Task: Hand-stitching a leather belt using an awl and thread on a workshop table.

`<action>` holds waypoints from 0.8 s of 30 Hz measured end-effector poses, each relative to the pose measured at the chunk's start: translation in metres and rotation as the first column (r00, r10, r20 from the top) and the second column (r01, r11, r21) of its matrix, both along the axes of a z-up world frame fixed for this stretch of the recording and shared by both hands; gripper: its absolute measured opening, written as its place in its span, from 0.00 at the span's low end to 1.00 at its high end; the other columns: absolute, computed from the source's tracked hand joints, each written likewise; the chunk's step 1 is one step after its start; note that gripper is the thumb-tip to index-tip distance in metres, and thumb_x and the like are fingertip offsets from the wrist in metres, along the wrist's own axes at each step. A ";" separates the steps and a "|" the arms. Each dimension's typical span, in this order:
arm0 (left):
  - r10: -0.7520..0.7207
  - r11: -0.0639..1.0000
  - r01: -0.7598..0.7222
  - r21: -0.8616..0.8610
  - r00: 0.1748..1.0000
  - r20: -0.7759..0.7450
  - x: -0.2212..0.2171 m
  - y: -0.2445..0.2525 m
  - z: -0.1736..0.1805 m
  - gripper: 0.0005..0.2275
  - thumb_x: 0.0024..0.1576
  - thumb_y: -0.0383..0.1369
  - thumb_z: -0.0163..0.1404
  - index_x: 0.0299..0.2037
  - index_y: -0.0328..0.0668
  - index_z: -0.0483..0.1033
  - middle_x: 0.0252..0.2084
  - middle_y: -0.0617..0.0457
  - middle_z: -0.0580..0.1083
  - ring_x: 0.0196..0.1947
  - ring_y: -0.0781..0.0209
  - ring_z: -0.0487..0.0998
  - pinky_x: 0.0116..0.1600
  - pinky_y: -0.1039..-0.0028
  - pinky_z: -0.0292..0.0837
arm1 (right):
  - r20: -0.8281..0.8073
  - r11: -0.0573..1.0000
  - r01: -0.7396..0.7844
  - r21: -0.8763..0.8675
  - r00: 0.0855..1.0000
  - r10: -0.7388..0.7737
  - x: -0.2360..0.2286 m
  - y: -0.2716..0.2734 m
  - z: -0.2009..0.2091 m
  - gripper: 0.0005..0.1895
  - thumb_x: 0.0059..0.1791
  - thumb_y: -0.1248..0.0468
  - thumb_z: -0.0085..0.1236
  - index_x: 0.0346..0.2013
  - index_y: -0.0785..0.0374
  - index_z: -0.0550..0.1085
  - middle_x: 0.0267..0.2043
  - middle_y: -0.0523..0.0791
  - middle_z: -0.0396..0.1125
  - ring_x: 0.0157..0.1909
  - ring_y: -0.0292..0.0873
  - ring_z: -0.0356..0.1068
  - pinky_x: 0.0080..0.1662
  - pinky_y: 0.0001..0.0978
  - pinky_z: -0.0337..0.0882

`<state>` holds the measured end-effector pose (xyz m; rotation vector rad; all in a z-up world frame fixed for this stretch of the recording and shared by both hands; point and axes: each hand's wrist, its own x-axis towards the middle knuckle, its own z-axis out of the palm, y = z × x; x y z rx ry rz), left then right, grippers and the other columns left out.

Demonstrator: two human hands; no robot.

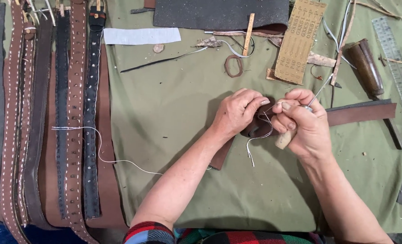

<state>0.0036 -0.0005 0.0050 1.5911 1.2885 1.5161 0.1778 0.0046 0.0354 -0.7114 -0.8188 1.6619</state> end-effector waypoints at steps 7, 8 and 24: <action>0.064 0.997 -0.065 0.037 0.998 0.016 -0.003 0.003 -0.006 0.05 0.62 0.36 0.54 0.35 0.50 0.79 0.27 0.51 0.74 0.33 0.48 0.80 0.41 0.64 0.78 | 0.159 0.987 -0.153 -0.052 0.974 0.159 0.001 -0.002 0.006 0.13 0.50 0.73 0.54 0.50 0.68 0.74 0.29 0.59 0.72 0.15 0.30 0.56 0.22 0.25 0.64; 0.071 0.997 -0.072 0.036 0.997 0.018 -0.003 0.003 -0.008 0.05 0.62 0.36 0.55 0.35 0.50 0.79 0.27 0.50 0.74 0.33 0.48 0.80 0.41 0.64 0.78 | 0.241 0.988 -0.149 -0.027 0.959 0.151 -0.002 -0.006 0.008 0.14 0.49 0.73 0.57 0.50 0.68 0.74 0.29 0.58 0.73 0.15 0.31 0.57 0.21 0.24 0.64; 0.119 0.992 -0.112 0.056 0.982 -0.149 0.006 -0.001 -0.014 0.05 0.63 0.38 0.53 0.36 0.51 0.77 0.27 0.51 0.73 0.33 0.46 0.80 0.38 0.61 0.79 | 0.061 0.997 -0.018 -0.080 0.998 0.023 -0.002 -0.015 0.024 0.11 0.51 0.76 0.52 0.47 0.66 0.75 0.22 0.55 0.67 0.15 0.29 0.49 0.20 0.24 0.61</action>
